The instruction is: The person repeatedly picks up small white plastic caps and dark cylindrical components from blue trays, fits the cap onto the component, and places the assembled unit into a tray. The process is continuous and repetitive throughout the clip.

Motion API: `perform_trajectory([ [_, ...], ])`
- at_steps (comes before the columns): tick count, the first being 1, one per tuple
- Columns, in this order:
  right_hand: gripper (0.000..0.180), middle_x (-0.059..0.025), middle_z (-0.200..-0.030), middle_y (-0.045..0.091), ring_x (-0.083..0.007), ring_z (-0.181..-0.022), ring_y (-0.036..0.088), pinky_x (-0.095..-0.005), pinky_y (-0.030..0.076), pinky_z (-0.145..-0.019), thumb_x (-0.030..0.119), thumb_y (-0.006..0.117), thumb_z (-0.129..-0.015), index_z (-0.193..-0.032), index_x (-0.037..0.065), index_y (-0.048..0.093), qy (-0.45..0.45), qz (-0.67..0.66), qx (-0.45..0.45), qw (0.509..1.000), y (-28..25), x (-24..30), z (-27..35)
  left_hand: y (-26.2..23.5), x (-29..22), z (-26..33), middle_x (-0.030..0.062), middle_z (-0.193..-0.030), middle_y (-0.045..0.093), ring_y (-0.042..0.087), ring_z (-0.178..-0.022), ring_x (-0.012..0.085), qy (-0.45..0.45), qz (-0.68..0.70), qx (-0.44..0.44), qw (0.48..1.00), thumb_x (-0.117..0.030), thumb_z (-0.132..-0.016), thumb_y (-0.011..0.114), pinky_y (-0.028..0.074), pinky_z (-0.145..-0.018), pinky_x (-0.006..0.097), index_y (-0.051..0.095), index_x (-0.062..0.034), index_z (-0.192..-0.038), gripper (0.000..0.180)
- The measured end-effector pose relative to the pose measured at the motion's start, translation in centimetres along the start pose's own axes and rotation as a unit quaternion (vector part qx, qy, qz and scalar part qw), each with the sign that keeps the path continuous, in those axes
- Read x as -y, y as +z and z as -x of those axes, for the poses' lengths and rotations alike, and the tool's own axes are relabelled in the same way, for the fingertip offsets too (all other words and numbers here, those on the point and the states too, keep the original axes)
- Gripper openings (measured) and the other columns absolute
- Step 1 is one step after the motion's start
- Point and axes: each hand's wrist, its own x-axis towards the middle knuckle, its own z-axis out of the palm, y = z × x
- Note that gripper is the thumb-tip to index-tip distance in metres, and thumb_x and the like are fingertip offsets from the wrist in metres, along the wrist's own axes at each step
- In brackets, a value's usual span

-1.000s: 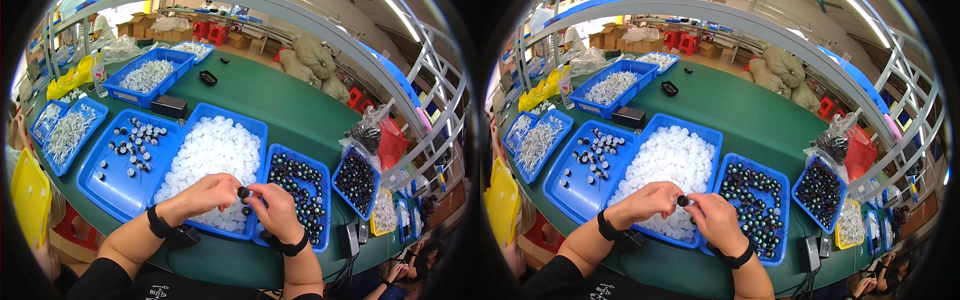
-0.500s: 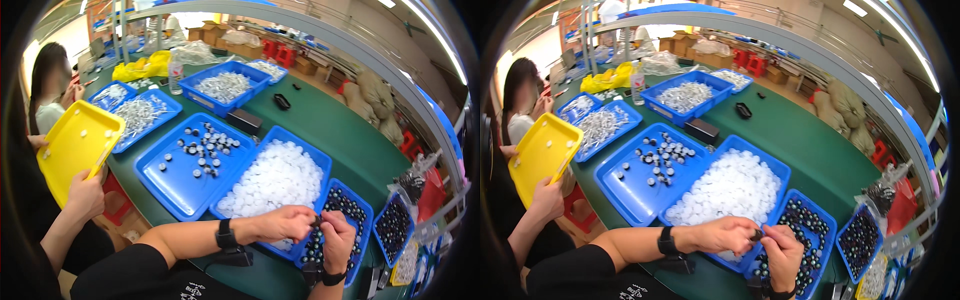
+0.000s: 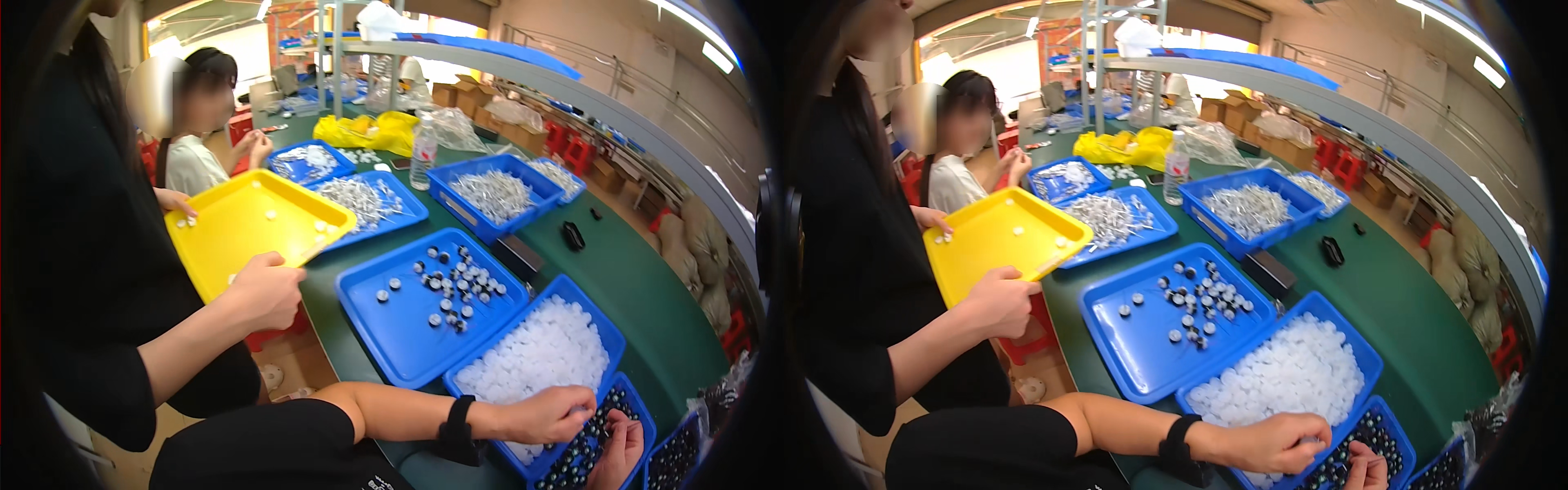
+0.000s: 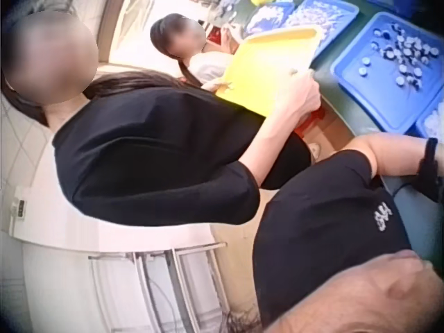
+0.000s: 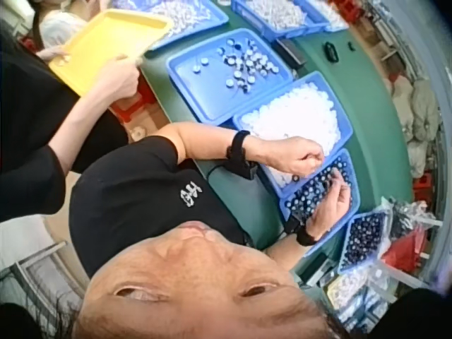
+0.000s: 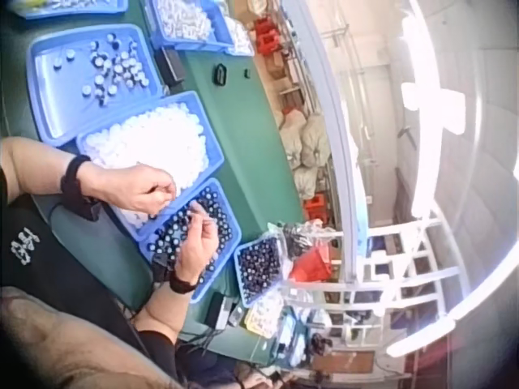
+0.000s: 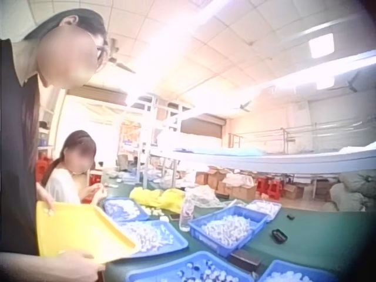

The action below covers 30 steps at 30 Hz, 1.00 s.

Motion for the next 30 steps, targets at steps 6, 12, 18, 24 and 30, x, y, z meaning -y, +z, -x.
perform_trajectory([
  [6, 0.012, -0.007, -0.079, 0.064, -0.0139, -0.073, 0.058, -0.0268, 0.047, -0.069, 0.004, 0.057, -0.094, -0.086, -0.003, 0.062, -0.054, 0.209, 0.153, 0.964, 0.2, 0.4, 0.4, 1.3, 1.2, 0.5, 0.0173, -0.086, 0.051, 0.051, -0.076, 0.0383, 0.121, -0.043, -0.023, 0.991, -0.003, -0.085, 0.052, 0.045, -0.068, 0.041, 0.049, -0.0013, -0.091, 0.007],
  [12, 0.005, -0.0168, -0.076, 0.062, -0.0319, -0.069, 0.059, -0.0355, 0.046, -0.065, 0.002, 0.061, -0.085, -0.087, -0.002, 0.065, -0.201, 0.355, 0.194, 0.892, 1.2, 1.1, 0.5, 0.5, 2.3, 0.9, 0.0171, -0.088, 0.05, 0.055, -0.08, 0.0396, 0.195, -0.25, -0.019, 0.948, -0.01, -0.078, 0.059, 0.045, -0.068, 0.045, 0.053, -0.0025, -0.091, 0.016],
  [18, 0.007, -0.0155, -0.083, 0.066, -0.0303, -0.075, 0.062, -0.0345, 0.048, -0.069, 0.001, 0.064, -0.083, -0.089, -0.001, 0.067, -0.238, 0.342, 0.179, 0.891, 1.5, 1.9, 0.8, 0.9, 5.7, 0.2, 0.0175, -0.081, 0.056, 0.056, -0.077, 0.0402, 0.076, -0.203, 0.077, 0.973, -0.016, -0.079, 0.057, 0.046, -0.068, 0.044, 0.058, -0.0011, -0.074, 0.015],
  [24, 0.007, -0.013, -0.086, 0.066, -0.0232, -0.076, 0.062, -0.0318, 0.049, -0.073, -0.001, 0.063, -0.086, -0.091, -0.003, 0.067, -0.172, 0.303, 0.096, 0.932, 0.4, 1.5, 0.7, -0.8, 2.9, -0.7, 0.0061, -0.074, 0.055, 0.054, -0.066, 0.0139, -0.076, -0.052, 0.102, 0.991, -0.004, -0.086, 0.049, 0.045, -0.059, 0.031, 0.053, -0.0002, -0.096, 0.012],
  [30, 0.008, -0.0075, -0.086, 0.064, -0.0147, -0.078, 0.057, -0.0262, 0.047, -0.075, 0.003, 0.058, -0.093, -0.095, -0.002, 0.064, -0.133, 0.277, -0.007, 0.952, -1.3, 0.3, 0.3, -1.0, 3.4, -1.1, 0.0064, -0.08, 0.051, 0.05, -0.066, 0.0133, -0.158, 0.115, 0.029, 0.98, -0.002, -0.083, 0.041, 0.042, -0.057, 0.03, 0.045, -0.0008, -0.112, 0.029],
])
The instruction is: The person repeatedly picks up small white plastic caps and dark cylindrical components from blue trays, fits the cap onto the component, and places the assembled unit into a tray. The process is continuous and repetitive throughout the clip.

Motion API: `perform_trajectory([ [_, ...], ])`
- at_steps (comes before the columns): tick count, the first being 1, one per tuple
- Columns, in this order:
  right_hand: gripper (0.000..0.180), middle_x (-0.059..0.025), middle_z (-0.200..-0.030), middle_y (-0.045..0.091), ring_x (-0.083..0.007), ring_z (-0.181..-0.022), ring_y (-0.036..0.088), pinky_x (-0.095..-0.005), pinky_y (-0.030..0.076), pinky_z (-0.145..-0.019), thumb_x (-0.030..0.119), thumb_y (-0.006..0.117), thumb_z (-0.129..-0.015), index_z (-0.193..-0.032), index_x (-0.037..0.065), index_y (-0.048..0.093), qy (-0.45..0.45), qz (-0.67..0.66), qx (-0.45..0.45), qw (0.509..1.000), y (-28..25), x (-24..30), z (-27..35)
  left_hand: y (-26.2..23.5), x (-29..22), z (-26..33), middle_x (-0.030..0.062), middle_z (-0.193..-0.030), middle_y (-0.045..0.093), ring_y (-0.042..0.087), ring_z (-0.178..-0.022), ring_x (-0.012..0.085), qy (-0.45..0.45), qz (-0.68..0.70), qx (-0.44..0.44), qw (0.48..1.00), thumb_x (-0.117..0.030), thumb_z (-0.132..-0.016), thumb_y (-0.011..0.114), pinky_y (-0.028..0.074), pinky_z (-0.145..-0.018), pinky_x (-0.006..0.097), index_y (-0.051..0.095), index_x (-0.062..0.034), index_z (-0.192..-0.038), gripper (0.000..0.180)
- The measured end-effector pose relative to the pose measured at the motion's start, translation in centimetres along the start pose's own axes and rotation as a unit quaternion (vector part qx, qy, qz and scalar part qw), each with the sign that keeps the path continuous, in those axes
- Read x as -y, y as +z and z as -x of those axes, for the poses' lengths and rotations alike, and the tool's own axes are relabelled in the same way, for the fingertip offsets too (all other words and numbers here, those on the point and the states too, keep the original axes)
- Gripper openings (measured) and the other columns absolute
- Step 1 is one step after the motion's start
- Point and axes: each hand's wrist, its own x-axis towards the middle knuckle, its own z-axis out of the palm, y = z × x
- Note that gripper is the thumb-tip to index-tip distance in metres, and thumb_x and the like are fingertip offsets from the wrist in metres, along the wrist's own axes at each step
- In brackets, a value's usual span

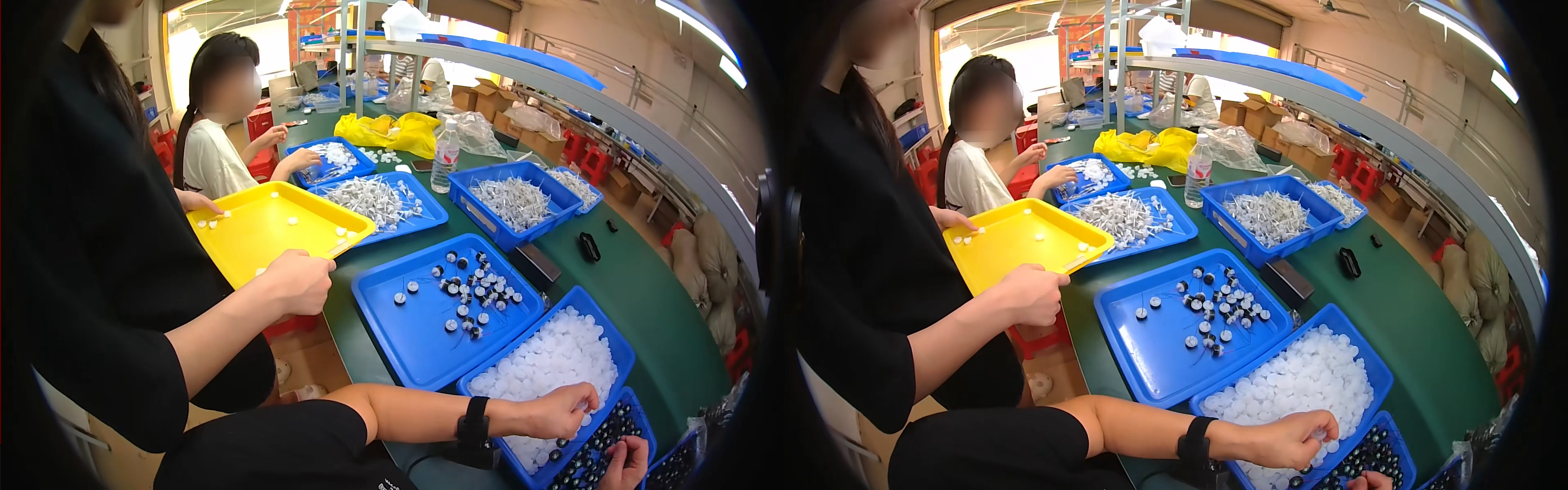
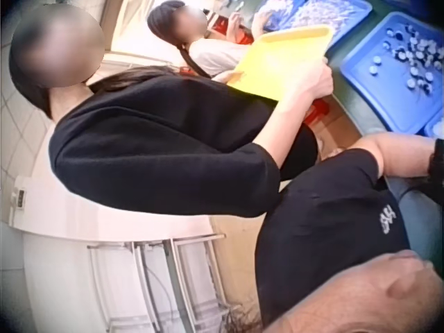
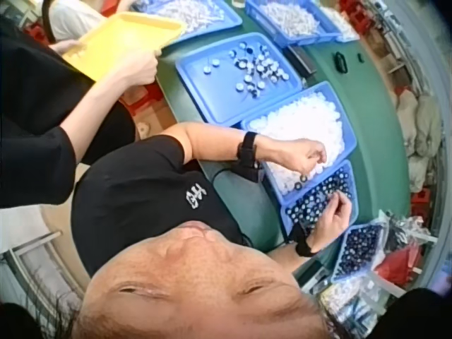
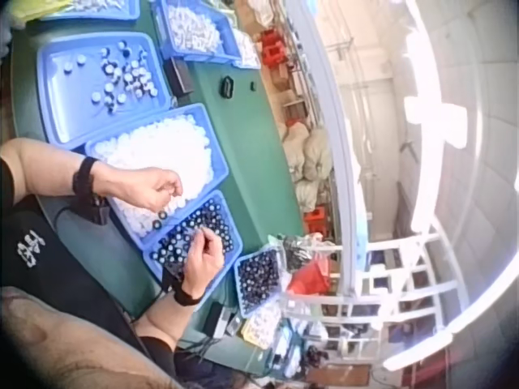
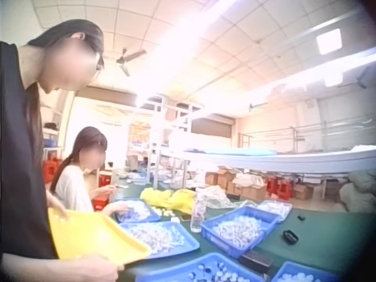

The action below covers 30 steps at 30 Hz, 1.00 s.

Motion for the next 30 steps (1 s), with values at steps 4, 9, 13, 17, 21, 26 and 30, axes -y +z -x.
perform_trajectory([
  [4, 0.009, -0.0069, -0.084, 0.064, -0.0136, -0.077, 0.057, -0.0253, 0.047, -0.074, 0.004, 0.058, -0.094, -0.094, -0.002, 0.064, 0.015, -0.019, 0.01, 1.0, 0.7, 0.6, 0.1, 0.8, -0.9, 0.7, 0.0071, -0.083, 0.054, 0.051, -0.067, 0.0121, -0.047, 0.051, 0.024, 0.997, -0.003, -0.084, 0.04, 0.042, -0.057, 0.028, 0.045, 0.0012, -0.118, 0.035],
  [9, 0.009, -0.0072, -0.086, 0.065, -0.0128, -0.078, 0.058, -0.0246, 0.048, -0.074, 0.004, 0.058, -0.094, -0.096, -0.003, 0.064, -0.036, -0.029, 0.001, 0.999, 1.2, 0.7, 0.1, 1.0, -0.5, 0.4, 0.0026, -0.076, 0.055, 0.049, -0.064, 0.0087, -0.027, 0.034, 0.064, 0.997, -0.007, -0.09, 0.043, 0.042, -0.057, 0.026, 0.053, 0.0014, -0.116, 0.029],
  [13, 0.011, -0.0084, -0.091, 0.067, -0.0142, -0.079, 0.06, -0.0252, 0.049, -0.075, 0.002, 0.059, -0.093, -0.1, -0.005, 0.064, -0.031, -0.047, -0.004, 0.998, 1.6, 0.1, 0.3, 0.7, -0.6, 0.4, -0.0012, -0.07, 0.053, 0.047, -0.063, 0.006, -0.011, -0.029, 0.077, 0.997, -0.009, -0.093, 0.046, 0.041, -0.057, 0.025, 0.057, 0.0006, -0.114, 0.026],
  [17, 0.011, -0.0093, -0.091, 0.067, -0.0151, -0.08, 0.06, -0.0261, 0.049, -0.075, 0.001, 0.058, -0.093, -0.1, -0.005, 0.064, -0.054, -0.013, -0.01, 0.998, 1.6, 0.7, 0.1, 0.9, -0.6, 0.5, -0.0014, -0.073, 0.053, 0.047, -0.065, 0.0058, -0.002, 0.034, 0.052, 0.998, -0.008, -0.092, 0.045, 0.041, -0.058, 0.024, 0.056, 0.001, -0.117, 0.029],
  [21, 0.007, -0.0035, -0.088, 0.061, -0.0074, -0.072, 0.053, -0.0198, 0.042, -0.065, 0.0, 0.053, -0.094, -0.096, 0.0, 0.06, -0.048, -0.108, -0.024, 0.993, 2.5, -3.3, 0.0, 0.8, -0.5, 0.3, 0.0004, -0.079, 0.054, 0.049, -0.068, 0.0067, -0.025, 0.083, 0.065, 0.994, -0.008, -0.09, 0.042, 0.043, -0.058, 0.025, 0.053, 0.0022, -0.121, 0.034],
  [26, 0.008, -0.0038, -0.084, 0.06, -0.0099, -0.071, 0.052, -0.0229, 0.042, -0.065, -0.001, 0.056, -0.092, -0.097, -0.002, 0.062, -0.002, -0.094, -0.056, 0.994, 1.9, -0.7, 0.6, 0.3, -2.1, 0.7, 0.0038, -0.081, 0.053, 0.052, -0.068, 0.0108, -0.069, 0.116, 0.075, 0.988, -0.004, -0.084, 0.051, 0.046, -0.058, 0.026, 0.049, 0.0022, -0.126, 0.043],
  [30, 0.011, -0.0045, -0.08, 0.06, -0.0104, -0.067, 0.053, -0.023, 0.041, -0.06, -0.004, 0.061, -0.085, -0.093, -0.002, 0.068, -0.052, -0.071, -0.07, 0.994, 2.5, 0.0, 0.0, -1.2, -1.7, 1.1, 0.0028, -0.084, 0.054, 0.053, -0.072, 0.0117, -0.041, 0.252, 0.07, 0.964, -0.002, -0.083, 0.054, 0.048, -0.066, 0.028, 0.042, -0.0006, -0.135, 0.053],
])
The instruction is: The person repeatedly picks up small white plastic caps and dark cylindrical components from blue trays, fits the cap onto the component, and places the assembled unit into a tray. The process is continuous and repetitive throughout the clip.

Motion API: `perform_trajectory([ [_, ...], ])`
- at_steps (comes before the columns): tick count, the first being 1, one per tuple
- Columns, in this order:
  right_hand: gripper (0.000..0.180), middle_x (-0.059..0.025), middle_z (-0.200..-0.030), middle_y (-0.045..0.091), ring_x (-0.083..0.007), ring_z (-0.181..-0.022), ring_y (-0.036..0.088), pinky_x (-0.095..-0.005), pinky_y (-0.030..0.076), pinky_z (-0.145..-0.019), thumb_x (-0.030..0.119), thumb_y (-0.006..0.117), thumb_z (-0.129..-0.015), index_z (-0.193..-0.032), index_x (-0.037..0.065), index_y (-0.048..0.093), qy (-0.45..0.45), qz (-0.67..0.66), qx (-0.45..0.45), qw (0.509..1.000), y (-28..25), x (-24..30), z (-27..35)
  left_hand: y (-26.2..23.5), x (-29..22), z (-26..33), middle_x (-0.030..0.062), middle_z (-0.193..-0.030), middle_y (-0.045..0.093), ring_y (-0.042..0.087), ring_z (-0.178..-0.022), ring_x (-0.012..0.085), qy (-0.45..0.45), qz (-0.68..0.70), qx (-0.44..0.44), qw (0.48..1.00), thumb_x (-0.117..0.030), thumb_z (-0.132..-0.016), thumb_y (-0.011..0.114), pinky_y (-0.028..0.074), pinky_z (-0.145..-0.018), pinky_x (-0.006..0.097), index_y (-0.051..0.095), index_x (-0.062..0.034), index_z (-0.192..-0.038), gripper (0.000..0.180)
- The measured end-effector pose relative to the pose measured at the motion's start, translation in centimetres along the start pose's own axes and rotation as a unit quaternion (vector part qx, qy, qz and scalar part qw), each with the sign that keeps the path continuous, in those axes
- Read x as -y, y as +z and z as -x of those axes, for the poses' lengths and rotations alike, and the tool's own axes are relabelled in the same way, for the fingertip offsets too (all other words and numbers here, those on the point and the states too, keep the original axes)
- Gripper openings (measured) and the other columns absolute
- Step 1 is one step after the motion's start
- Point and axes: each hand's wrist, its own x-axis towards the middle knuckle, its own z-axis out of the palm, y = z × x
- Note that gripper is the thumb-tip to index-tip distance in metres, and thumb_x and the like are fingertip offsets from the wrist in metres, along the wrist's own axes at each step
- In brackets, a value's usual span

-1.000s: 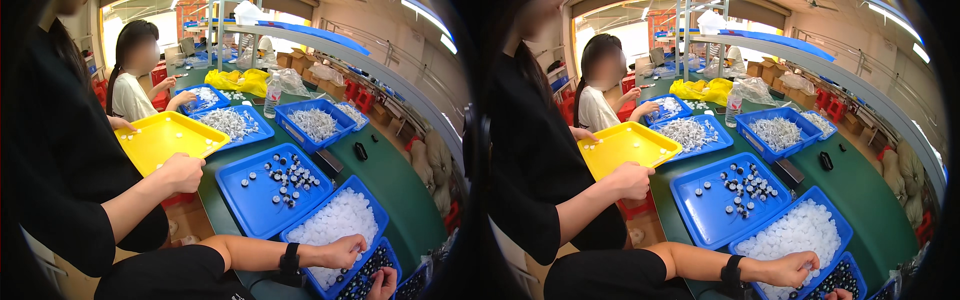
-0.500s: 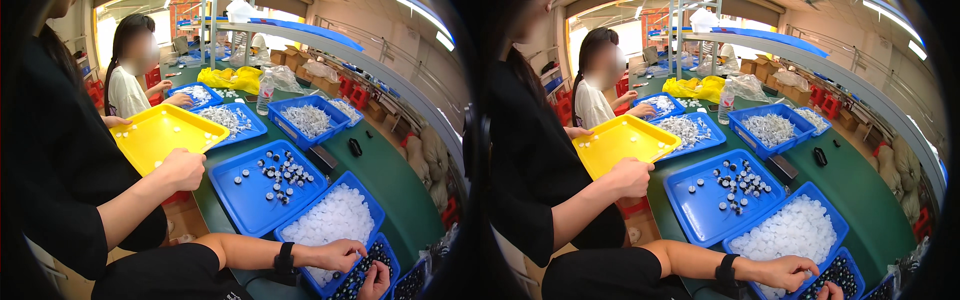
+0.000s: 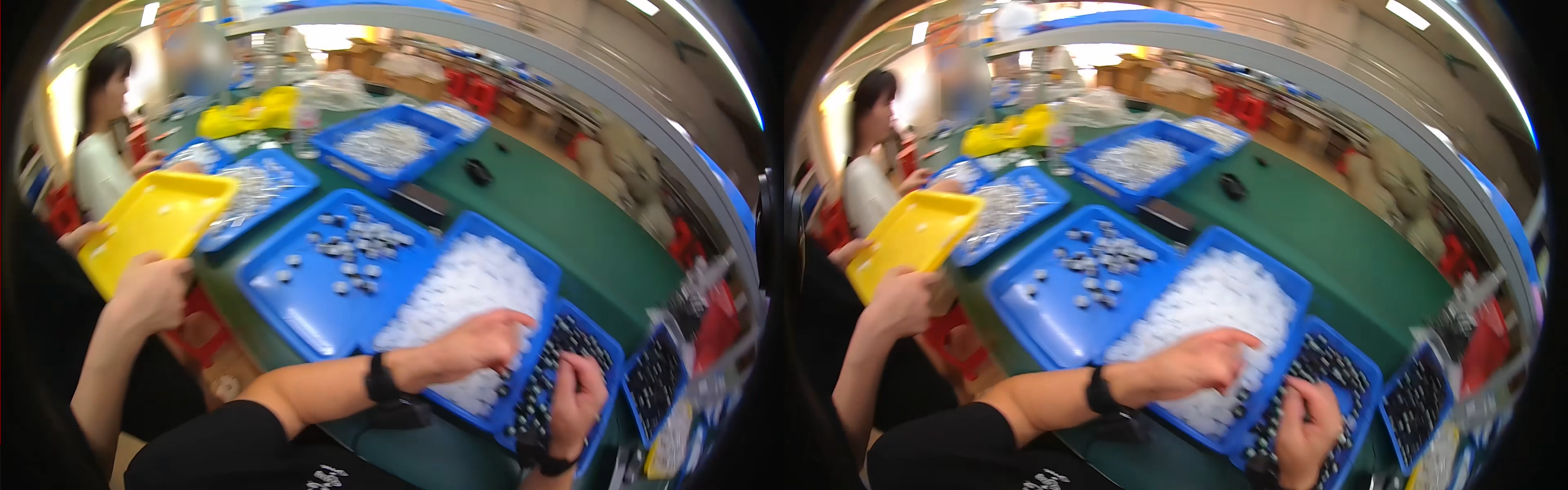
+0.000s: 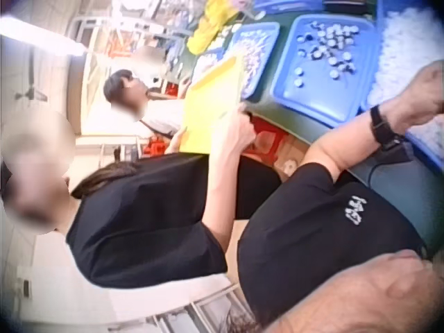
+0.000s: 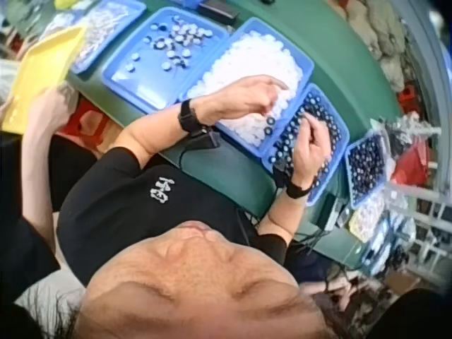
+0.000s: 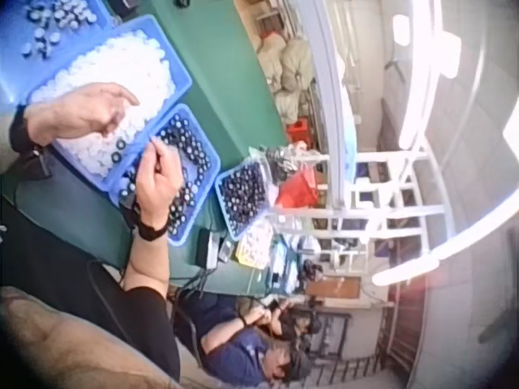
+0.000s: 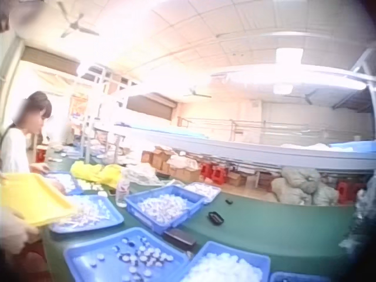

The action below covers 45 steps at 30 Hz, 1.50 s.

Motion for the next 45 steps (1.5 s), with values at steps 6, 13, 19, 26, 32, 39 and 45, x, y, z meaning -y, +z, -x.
perform_trajectory([
  [6, 0.013, -0.0073, -0.072, 0.062, -0.0157, -0.065, 0.057, -0.0264, 0.043, -0.057, -0.004, 0.068, -0.079, -0.091, -0.001, 0.072, -0.045, -0.008, -0.011, 0.999, 0.8, -0.5, -0.8, -0.1, -0.8, -0.3, 0.0057, -0.098, 0.058, 0.058, -0.083, 0.0144, -0.088, 0.066, -0.015, 0.994, -0.002, -0.088, 0.048, 0.052, -0.078, 0.032, 0.038, 0.0012, -0.139, 0.052],
  [13, 0.014, -0.0066, -0.069, 0.061, -0.0156, -0.06, 0.056, -0.0264, 0.042, -0.051, 0.0, 0.073, -0.076, -0.089, 0.002, 0.074, -0.059, 0.003, -0.022, 0.998, 0.4, -0.6, -0.7, 0.3, 0.0, -0.4, 0.0064, -0.098, 0.058, 0.058, -0.083, 0.0135, -0.121, 0.03, 0.006, 0.992, -0.004, -0.091, 0.048, 0.052, -0.078, 0.031, 0.042, 0.002, -0.134, 0.044],
  [19, 0.013, -0.005, -0.068, 0.059, -0.0131, -0.06, 0.054, -0.0256, 0.041, -0.053, -0.002, 0.073, -0.074, -0.086, 0.002, 0.074, -0.057, 0.002, -0.015, 0.998, 0.8, -0.5, -0.4, 1.1, 0.7, -0.1, 0.005, -0.091, 0.057, 0.057, -0.071, 0.009, -0.085, -0.154, -0.058, 0.983, -0.006, -0.092, 0.052, 0.05, -0.066, 0.025, 0.049, -0.0011, -0.122, 0.03],
  [26, 0.008, -0.0044, -0.064, 0.058, -0.0122, -0.055, 0.053, -0.0249, 0.04, -0.05, -0.001, 0.073, -0.071, -0.078, 0.002, 0.072, -0.077, 0.013, 0.003, 0.997, 1.3, -0.6, -0.2, 0.8, 1.8, 0.3, 0.0027, -0.085, 0.058, 0.055, -0.066, 0.0055, 0.039, -0.36, -0.066, 0.93, -0.003, -0.091, 0.054, 0.047, -0.058, 0.022, 0.055, 0.0, -0.121, 0.03],
  [32, 0.006, -0.004, -0.06, 0.055, -0.0134, -0.053, 0.051, -0.0266, 0.038, -0.048, 0.001, 0.074, -0.069, -0.073, 0.003, 0.071, -0.093, 0.055, -0.006, 0.994, 1.4, -0.5, -0.4, 1.6, 1.0, 0.2, 0.0024, -0.087, 0.059, 0.054, -0.07, 0.0042, -0.049, -0.21, -0.059, 0.975, -0.002, -0.09, 0.052, 0.045, -0.059, 0.021, 0.054, -0.0003, -0.127, 0.037],
  [39, 0.006, -0.0036, -0.058, 0.054, -0.0133, -0.053, 0.05, -0.0269, 0.037, -0.048, 0.0, 0.073, -0.068, -0.072, 0.004, 0.071, -0.086, 0.04, -0.003, 0.995, 1.3, -0.2, -0.4, 1.1, 1.8, 0.3, -0.0004, -0.078, 0.054, 0.051, -0.066, 0.0044, 0.019, -0.247, -0.023, 0.968, 0.0, -0.09, 0.052, 0.043, -0.057, 0.022, 0.049, -0.0007, -0.12, 0.03],
  [45, 0.005, -0.0031, -0.058, 0.054, -0.0131, -0.052, 0.049, -0.0265, 0.037, -0.048, 0.001, 0.072, -0.068, -0.071, 0.004, 0.071, -0.082, 0.052, 0.0, 0.995, 1.1, -0.2, -0.3, 0.7, 1.6, 0.2, 0.0009, -0.079, 0.054, 0.051, -0.066, 0.0049, -0.03, -0.281, -0.013, 0.959, -0.001, -0.09, 0.052, 0.044, -0.058, 0.022, 0.048, -0.0007, -0.118, 0.028],
])
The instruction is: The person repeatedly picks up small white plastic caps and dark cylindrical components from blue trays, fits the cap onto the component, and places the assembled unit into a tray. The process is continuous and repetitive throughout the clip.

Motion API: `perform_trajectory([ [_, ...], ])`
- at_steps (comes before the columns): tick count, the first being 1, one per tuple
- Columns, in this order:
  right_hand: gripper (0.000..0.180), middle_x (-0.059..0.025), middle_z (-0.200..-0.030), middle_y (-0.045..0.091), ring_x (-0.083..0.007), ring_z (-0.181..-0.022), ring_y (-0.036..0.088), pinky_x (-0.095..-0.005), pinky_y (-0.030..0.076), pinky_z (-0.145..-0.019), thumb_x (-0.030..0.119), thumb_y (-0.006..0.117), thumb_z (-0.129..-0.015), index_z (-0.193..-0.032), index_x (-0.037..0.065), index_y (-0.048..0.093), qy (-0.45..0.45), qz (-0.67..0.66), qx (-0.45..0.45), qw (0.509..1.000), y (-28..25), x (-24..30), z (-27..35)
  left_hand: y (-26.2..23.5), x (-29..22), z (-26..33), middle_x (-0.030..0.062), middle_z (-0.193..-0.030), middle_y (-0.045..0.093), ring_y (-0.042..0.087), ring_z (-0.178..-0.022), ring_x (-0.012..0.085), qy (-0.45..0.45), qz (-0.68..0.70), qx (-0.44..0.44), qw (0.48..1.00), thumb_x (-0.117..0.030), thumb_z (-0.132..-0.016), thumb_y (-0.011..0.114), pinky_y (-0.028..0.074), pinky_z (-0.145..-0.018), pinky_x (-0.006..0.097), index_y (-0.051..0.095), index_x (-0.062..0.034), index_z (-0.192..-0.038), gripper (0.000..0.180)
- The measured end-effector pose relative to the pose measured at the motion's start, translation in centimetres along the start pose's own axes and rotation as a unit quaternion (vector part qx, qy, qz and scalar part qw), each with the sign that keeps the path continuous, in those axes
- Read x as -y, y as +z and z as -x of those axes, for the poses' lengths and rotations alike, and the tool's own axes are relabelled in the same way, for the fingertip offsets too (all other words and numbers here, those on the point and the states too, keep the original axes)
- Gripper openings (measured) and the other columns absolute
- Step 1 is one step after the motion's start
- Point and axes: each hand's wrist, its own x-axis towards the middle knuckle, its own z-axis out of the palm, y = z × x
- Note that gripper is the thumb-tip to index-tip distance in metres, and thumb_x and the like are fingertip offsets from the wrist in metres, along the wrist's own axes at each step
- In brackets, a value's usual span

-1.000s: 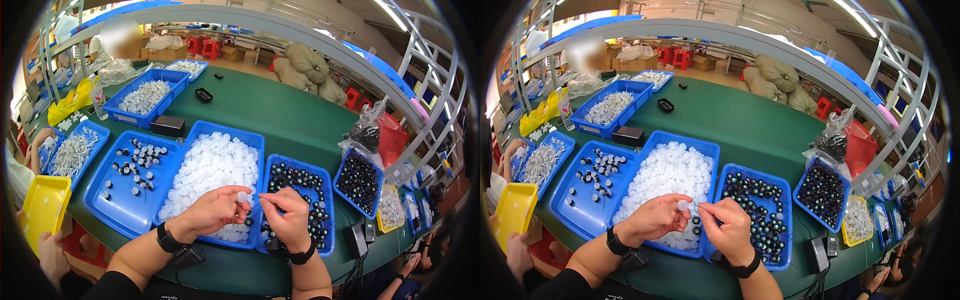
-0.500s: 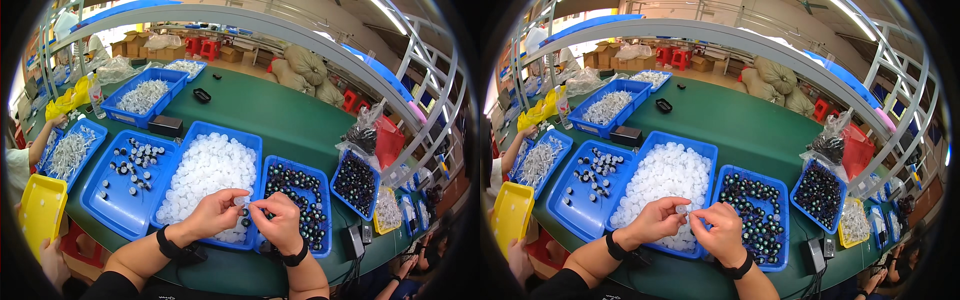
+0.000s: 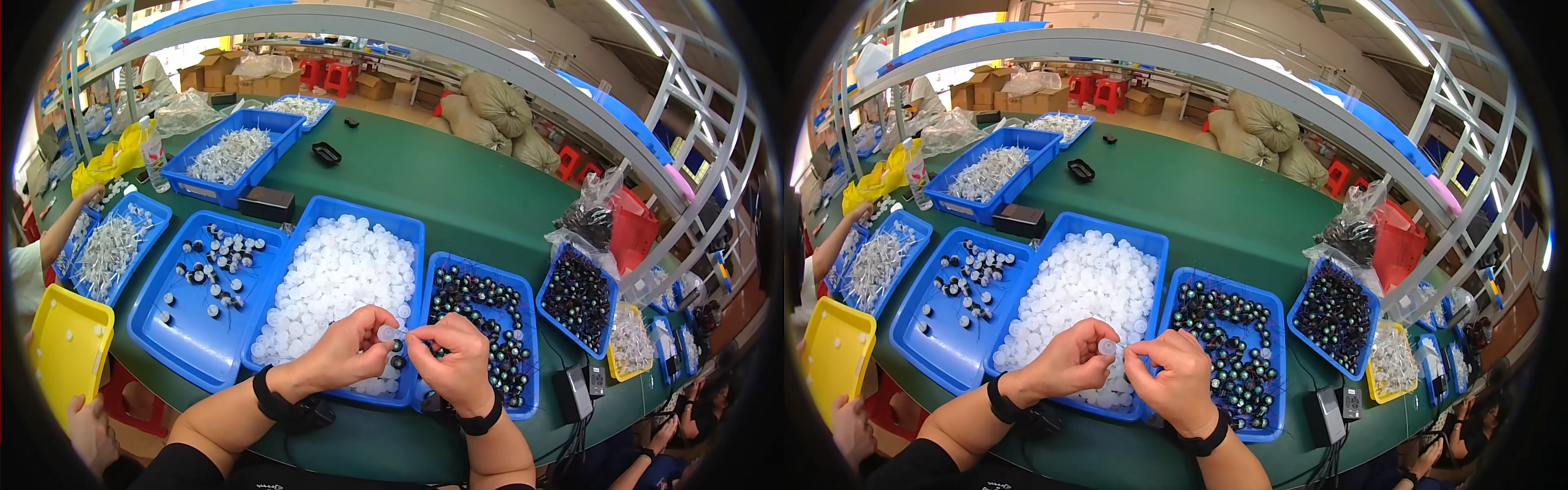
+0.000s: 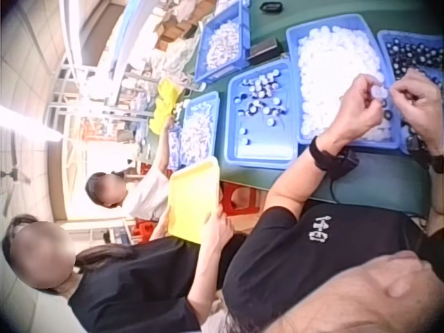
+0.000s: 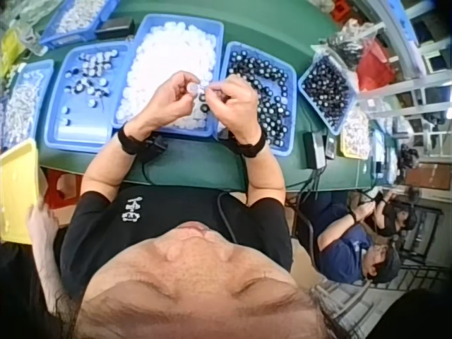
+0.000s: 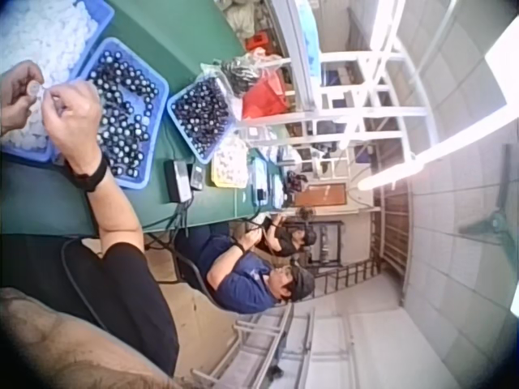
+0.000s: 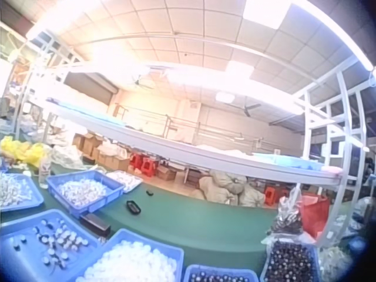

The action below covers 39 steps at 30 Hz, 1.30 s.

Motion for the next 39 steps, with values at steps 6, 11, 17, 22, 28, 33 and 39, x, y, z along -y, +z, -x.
perform_trajectory([
  [6, 0.005, -0.0028, -0.057, 0.054, -0.0131, -0.052, 0.049, -0.0263, 0.037, -0.048, 0.001, 0.072, -0.067, -0.07, 0.005, 0.07, -0.003, -0.004, -0.002, 1.0, -0.2, 0.4, -0.2, 0.8, -0.2, 0.0, 0.0019, -0.083, 0.056, 0.051, -0.067, 0.0055, 0.037, 0.015, -0.012, 0.999, -0.001, -0.09, 0.049, 0.043, -0.059, 0.022, 0.045, 0.0, -0.122, 0.032],
  [11, 0.006, -0.0028, -0.057, 0.054, -0.0136, -0.052, 0.049, -0.027, 0.037, -0.048, 0.001, 0.073, -0.067, -0.07, 0.005, 0.07, -0.005, 0.001, -0.004, 1.0, -0.2, 0.3, -0.1, 0.1, 1.1, -0.1, 0.0025, -0.085, 0.056, 0.049, -0.067, 0.0045, 0.035, -0.042, -0.016, 0.998, 0.002, -0.089, 0.044, 0.043, -0.059, 0.021, 0.04, -0.0009, -0.132, 0.043],
  [17, 0.006, -0.0029, -0.057, 0.054, -0.0143, -0.052, 0.049, -0.0279, 0.037, -0.049, 0.001, 0.073, -0.066, -0.069, 0.006, 0.07, -0.018, 0.004, 0.002, 1.0, 0.1, 0.1, 0.0, 0.2, -0.8, -0.1, 0.0, -0.08, 0.054, 0.047, -0.064, 0.0029, -0.009, 0.004, 0.017, 1.0, 0.002, -0.088, 0.042, 0.039, -0.055, 0.02, 0.042, -0.0022, -0.124, 0.036],
  [22, 0.006, -0.0029, -0.056, 0.053, -0.0147, -0.051, 0.049, -0.0284, 0.037, -0.049, 0.001, 0.073, -0.066, -0.067, 0.006, 0.069, -0.025, 0.007, -0.002, 1.0, 0.3, 0.0, 0.0, 0.0, 0.4, -0.1, 0.0007, -0.081, 0.055, 0.046, -0.061, 0.0025, 0.005, 0.023, 0.033, 0.999, 0.003, -0.089, 0.042, 0.039, -0.054, 0.02, 0.042, -0.0029, -0.125, 0.036],
  [28, 0.006, -0.0031, -0.056, 0.053, -0.0149, -0.05, 0.048, -0.0288, 0.037, -0.048, 0.003, 0.073, -0.066, -0.067, 0.005, 0.069, -0.022, 0.014, 0.005, 1.0, 0.3, 0.1, -0.1, 0.1, 0.0, 0.0, -0.0016, -0.074, 0.053, 0.047, -0.059, 0.0029, 0.029, -0.055, 0.026, 0.998, 0.002, -0.091, 0.045, 0.04, -0.053, 0.021, 0.043, -0.0021, -0.125, 0.035],
  [33, 0.005, -0.0031, -0.056, 0.053, -0.0149, -0.05, 0.048, -0.0285, 0.037, -0.048, 0.003, 0.073, -0.066, -0.067, 0.006, 0.069, -0.016, 0.012, 0.004, 1.0, 0.2, 0.2, 0.0, 0.2, -0.5, 0.2, -0.0005, -0.076, 0.053, 0.049, -0.064, 0.0044, 0.016, -0.063, 0.017, 0.998, -0.003, -0.09, 0.049, 0.042, -0.057, 0.022, 0.045, 0.001, -0.126, 0.036],
  [39, 0.005, -0.0033, -0.057, 0.053, -0.0149, -0.051, 0.049, -0.0283, 0.037, -0.048, 0.003, 0.073, -0.066, -0.068, 0.006, 0.069, -0.008, 0.01, 0.003, 1.0, 0.3, 0.0, 0.0, 0.3, -0.5, 0.3, -0.0011, -0.076, 0.053, 0.048, -0.065, 0.0041, 0.009, -0.08, 0.01, 0.997, -0.004, -0.091, 0.049, 0.041, -0.057, 0.022, 0.047, 0.0007, -0.126, 0.035],
])
